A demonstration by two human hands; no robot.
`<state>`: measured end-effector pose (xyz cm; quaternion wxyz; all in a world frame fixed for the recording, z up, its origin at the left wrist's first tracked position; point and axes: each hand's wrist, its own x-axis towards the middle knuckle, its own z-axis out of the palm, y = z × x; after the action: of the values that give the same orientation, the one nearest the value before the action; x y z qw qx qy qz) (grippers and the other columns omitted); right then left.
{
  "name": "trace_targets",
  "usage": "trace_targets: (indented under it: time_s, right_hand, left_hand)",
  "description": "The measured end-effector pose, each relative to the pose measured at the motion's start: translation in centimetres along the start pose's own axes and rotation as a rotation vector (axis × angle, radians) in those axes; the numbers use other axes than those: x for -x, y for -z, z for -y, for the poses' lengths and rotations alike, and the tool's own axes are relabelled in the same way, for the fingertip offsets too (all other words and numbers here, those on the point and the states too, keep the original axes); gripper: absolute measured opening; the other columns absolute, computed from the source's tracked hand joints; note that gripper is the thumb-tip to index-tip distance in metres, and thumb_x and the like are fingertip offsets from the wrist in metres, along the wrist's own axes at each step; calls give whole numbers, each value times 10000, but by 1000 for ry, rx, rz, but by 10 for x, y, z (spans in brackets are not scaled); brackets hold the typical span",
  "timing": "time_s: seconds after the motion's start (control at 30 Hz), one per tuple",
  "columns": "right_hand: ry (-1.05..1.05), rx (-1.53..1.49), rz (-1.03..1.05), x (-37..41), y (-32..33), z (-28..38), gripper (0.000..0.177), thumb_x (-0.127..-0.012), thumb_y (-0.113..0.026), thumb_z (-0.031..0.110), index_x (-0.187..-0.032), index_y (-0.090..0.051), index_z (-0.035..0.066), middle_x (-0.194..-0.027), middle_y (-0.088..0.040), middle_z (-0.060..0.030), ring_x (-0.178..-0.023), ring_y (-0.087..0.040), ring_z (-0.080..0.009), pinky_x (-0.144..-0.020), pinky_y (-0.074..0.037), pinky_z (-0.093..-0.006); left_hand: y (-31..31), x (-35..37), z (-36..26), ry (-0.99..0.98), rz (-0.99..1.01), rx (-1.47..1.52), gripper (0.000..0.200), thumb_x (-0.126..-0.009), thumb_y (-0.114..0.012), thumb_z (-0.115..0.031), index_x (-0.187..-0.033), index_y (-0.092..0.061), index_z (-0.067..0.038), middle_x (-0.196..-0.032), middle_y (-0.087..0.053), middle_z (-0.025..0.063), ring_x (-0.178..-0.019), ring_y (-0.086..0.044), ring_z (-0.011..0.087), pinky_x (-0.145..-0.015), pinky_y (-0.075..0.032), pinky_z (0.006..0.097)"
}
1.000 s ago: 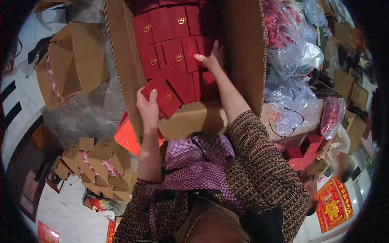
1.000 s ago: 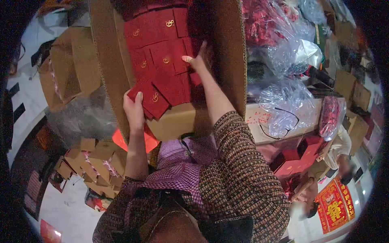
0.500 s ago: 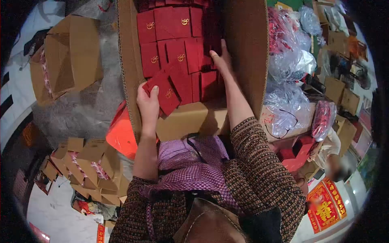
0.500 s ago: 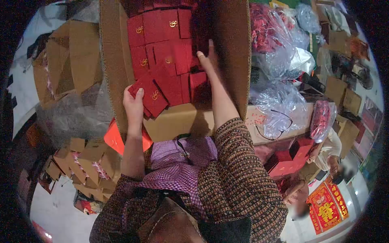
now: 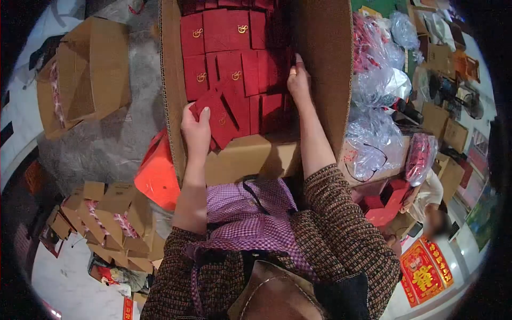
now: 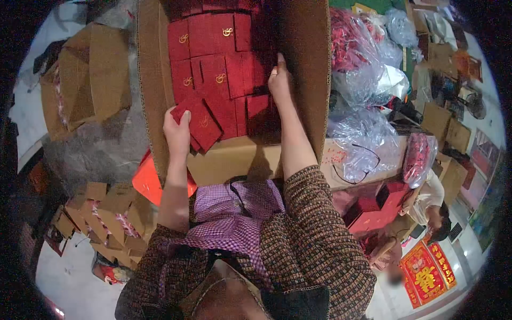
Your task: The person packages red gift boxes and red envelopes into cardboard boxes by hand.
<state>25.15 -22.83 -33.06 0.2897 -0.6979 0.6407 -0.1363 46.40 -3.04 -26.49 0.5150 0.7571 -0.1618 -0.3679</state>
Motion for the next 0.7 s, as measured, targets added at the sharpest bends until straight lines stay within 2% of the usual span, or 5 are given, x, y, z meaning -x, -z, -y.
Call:
trace_targets:
  time_s: [0.07, 0.33, 0.43, 0.6, 0.7]
  right_hand:
    - [185, -223, -67, 3, -1, 1, 432, -912, -422, 105, -1343, -418, 84, -922, -597, -297, -784, -595, -418, -710, -476, -430]
    - [31, -178, 57, 11, 8, 24, 445, -920, -460, 123, -1360, -393, 108, -1064, -584, -292, -1002, -580, -425, -812, -478, -421]
    - [-10, -24, 188, 21, 28, 51, 460, -927, -458, 116, -1377, -364, 123, -924, -598, -276, -844, -610, -408, -707, -484, -432]
    - [613, -211, 162, 74, 24, 94, 570, -834, -516, -10, -1365, -341, 99, -789, -559, -144, -679, -554, -295, -645, -464, -399]
    - [697, -232, 348, 103, 7, 91, 591, -790, -540, -36, -1342, -341, 42, -1070, -564, -212, -968, -579, -363, -801, -488, -423]
  left_hand:
    - [-1, -3, -1, -11, -31, -115, 246, -843, -599, -69, -1057, -542, 37, -967, -625, 122, -914, -585, 196, -844, -450, 313]
    - [-1, -2, 3, -38, -6, -190, 260, -859, -592, -48, -1103, -530, 16, -1009, -600, 67, -915, -556, 147, -850, -447, 283]
    - [-4, -3, 2, 28, -23, -139, 273, -858, -594, -53, -1110, -521, 24, -1014, -601, 78, -924, -557, 152, -857, -445, 286]
    - [-15, 3, -5, -33, -78, -76, 283, -865, -591, -57, -1121, -506, 29, -1004, -607, 89, -921, -567, 163, -865, -448, 296]
    - [-17, 5, -9, -28, -105, 25, 286, -883, -572, -44, -1144, -490, 40, -1021, -606, 89, -923, -576, 159, -848, -460, 287]
